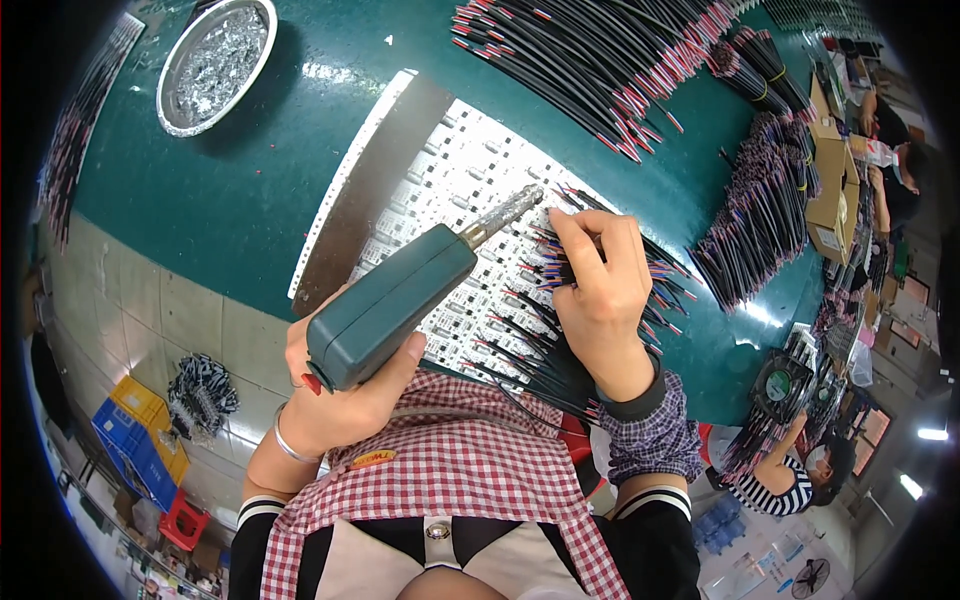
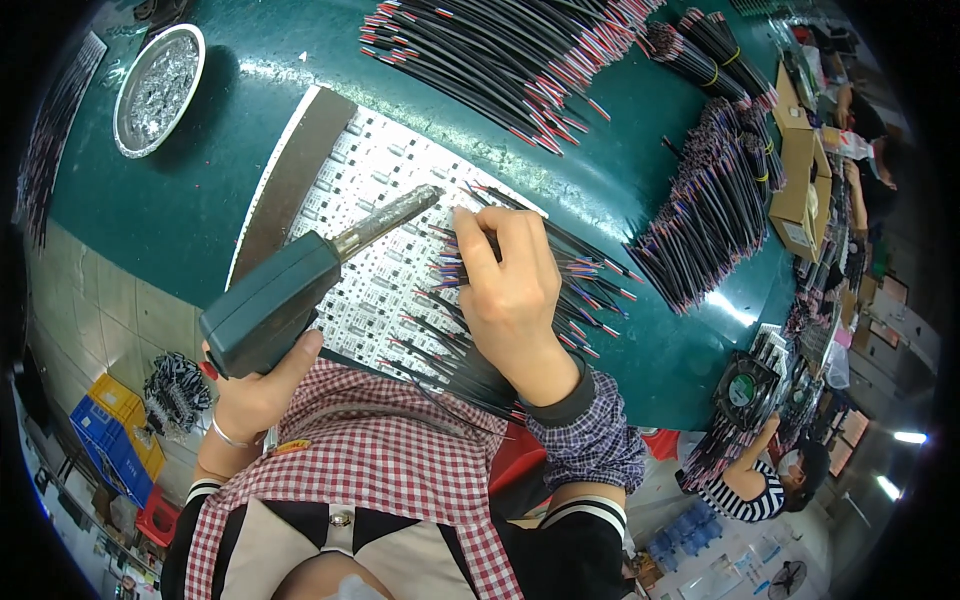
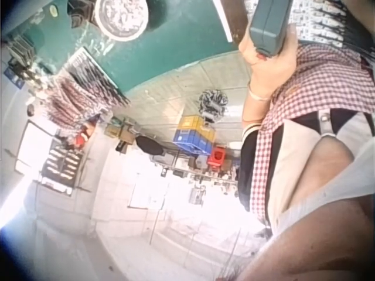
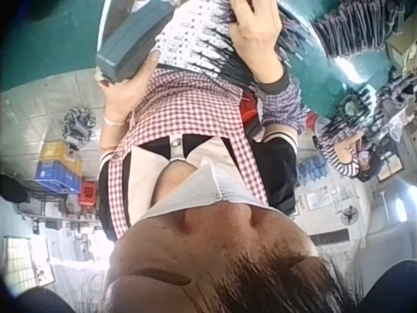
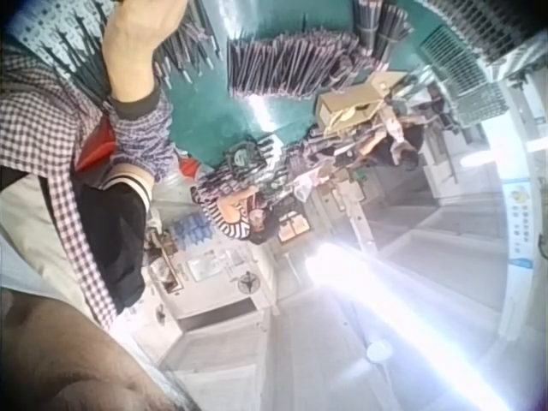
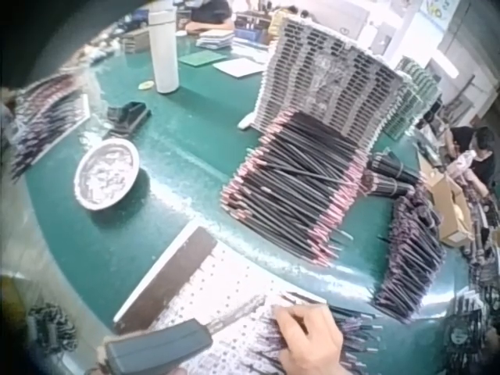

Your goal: The person solders electrical wires onto a circuit board panel using a soldering tool, positioning and attaching the wires to the board contacts.

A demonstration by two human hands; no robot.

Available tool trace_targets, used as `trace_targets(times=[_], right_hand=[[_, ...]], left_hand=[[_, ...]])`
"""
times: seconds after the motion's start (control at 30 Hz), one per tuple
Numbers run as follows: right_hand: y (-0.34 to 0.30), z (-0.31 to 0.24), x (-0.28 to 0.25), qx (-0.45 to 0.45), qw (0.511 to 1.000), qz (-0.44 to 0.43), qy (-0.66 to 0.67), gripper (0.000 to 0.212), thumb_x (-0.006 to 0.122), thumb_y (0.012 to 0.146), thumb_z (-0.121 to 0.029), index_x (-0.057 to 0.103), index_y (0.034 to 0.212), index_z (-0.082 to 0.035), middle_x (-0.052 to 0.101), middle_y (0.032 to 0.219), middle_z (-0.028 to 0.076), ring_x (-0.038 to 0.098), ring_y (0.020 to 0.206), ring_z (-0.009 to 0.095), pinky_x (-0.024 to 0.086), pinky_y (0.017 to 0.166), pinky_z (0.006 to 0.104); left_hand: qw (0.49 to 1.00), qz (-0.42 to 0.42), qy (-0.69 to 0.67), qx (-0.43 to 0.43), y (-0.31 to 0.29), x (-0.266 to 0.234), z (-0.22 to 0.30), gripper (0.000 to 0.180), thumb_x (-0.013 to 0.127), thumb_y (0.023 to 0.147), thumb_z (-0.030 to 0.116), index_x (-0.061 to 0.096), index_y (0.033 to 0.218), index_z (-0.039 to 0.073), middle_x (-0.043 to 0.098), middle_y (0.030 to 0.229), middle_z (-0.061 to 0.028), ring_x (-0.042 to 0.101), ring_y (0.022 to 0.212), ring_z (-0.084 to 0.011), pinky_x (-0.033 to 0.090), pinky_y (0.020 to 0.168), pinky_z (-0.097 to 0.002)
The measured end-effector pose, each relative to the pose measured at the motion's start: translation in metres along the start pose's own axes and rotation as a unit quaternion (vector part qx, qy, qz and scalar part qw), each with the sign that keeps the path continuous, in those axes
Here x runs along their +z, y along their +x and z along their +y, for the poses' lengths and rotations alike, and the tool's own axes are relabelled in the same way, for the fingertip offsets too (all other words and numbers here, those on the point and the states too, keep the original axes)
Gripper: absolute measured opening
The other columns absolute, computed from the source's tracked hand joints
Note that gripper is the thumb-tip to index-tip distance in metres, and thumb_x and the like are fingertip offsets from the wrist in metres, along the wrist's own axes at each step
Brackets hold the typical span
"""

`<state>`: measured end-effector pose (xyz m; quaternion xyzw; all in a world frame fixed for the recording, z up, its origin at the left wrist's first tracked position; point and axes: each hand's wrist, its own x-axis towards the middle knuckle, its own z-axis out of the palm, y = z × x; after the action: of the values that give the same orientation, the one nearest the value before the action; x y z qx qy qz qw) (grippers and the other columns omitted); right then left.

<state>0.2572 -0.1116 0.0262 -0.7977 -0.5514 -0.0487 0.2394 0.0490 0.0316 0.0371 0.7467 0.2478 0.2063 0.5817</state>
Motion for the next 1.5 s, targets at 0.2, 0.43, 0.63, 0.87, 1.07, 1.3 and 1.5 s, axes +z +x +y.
trace_targets(times=[0.2, 0.43, 0.63, 0.87, 1.07, 1.3, 1.5], right_hand=[[-0.0018, -0.0015, 0.0007, 0.014, 1.000, -0.004, 0.005, 0.059, 0.057, 0.051, 0.017, 0.071, 0.106, 0.000, 0.059, 0.092, 0.011, 0.058, 0.082, 0.027, 0.050, 0.068, 0.0358], [0.0005, -0.0019, 0.0020, 0.001, 1.000, -0.007, -0.004, 0.057, 0.059, 0.051, 0.016, 0.070, 0.105, 0.001, 0.059, 0.091, 0.011, 0.058, 0.082, 0.027, 0.049, 0.067, 0.0364], [0.0013, -0.0028, 0.0008, 0.001, 1.000, -0.017, -0.010, 0.056, 0.060, 0.052, 0.017, 0.068, 0.105, 0.002, 0.058, 0.091, 0.012, 0.057, 0.081, 0.028, 0.049, 0.068, 0.0370], [0.0017, -0.0026, 0.0010, -0.002, 1.000, -0.019, -0.011, 0.055, 0.059, 0.053, 0.017, 0.068, 0.105, 0.003, 0.058, 0.092, 0.012, 0.057, 0.080, 0.028, 0.048, 0.068, 0.0373], [0.0037, -0.0008, -0.0013, -0.023, 0.999, -0.021, -0.017, 0.040, 0.062, 0.062, 0.010, 0.066, 0.101, 0.006, 0.058, 0.093, 0.014, 0.057, 0.082, 0.028, 0.050, 0.066, 0.0366], [0.0036, 0.0013, -0.0004, -0.021, 1.000, -0.010, 0.004, 0.041, 0.061, 0.060, 0.011, 0.067, 0.100, 0.005, 0.059, 0.093, 0.014, 0.059, 0.083, 0.029, 0.051, 0.068, 0.0375], [0.0029, -0.0001, 0.0010, -0.040, 0.998, -0.022, -0.031, 0.035, 0.064, 0.065, 0.006, 0.066, 0.099, 0.006, 0.059, 0.095, 0.013, 0.059, 0.084, 0.027, 0.052, 0.066, 0.0343]], left_hand=[[0.998, -0.016, -0.033, -0.040, 0.0005, 0.0011, 0.0004, 0.023, 0.075, 0.073, -0.003, 0.067, 0.094, -0.007, 0.067, 0.089, -0.0146, 0.065, 0.070, -0.0219, 0.052, 0.063, -0.0298], [0.999, -0.021, -0.007, -0.025, 0.0033, 0.0021, 0.0011, 0.017, 0.074, 0.073, -0.004, 0.064, 0.087, -0.005, 0.061, 0.080, -0.0119, 0.060, 0.064, -0.0191, 0.047, 0.057, -0.0297], [0.998, -0.027, -0.020, -0.058, 0.0040, 0.0014, 0.0028, 0.016, 0.073, 0.073, -0.004, 0.064, 0.087, -0.005, 0.061, 0.077, -0.0107, 0.059, 0.061, -0.0179, 0.047, 0.056, -0.0295], [0.999, -0.028, -0.013, -0.041, 0.0032, 0.0000, -0.0002, 0.018, 0.073, 0.073, -0.004, 0.067, 0.090, -0.005, 0.065, 0.081, -0.0121, 0.063, 0.065, -0.0205, 0.050, 0.059, -0.0300], [0.998, -0.023, 0.036, 0.036, -0.0008, -0.0037, -0.0002, 0.021, 0.073, 0.072, -0.005, 0.068, 0.093, -0.006, 0.068, 0.088, -0.0163, 0.067, 0.070, -0.0264, 0.053, 0.062, -0.0320], [0.999, -0.020, -0.018, -0.047, 0.0010, 0.0015, 0.0044, 0.017, 0.071, 0.072, -0.006, 0.066, 0.088, -0.006, 0.064, 0.083, -0.0130, 0.064, 0.067, -0.0224, 0.050, 0.060, -0.0302], [0.999, -0.044, 0.020, -0.023, 0.0014, -0.0006, 0.0020, 0.014, 0.071, 0.072, -0.006, 0.064, 0.085, -0.005, 0.061, 0.078, -0.0112, 0.062, 0.064, -0.0199, 0.047, 0.057, -0.0285]])
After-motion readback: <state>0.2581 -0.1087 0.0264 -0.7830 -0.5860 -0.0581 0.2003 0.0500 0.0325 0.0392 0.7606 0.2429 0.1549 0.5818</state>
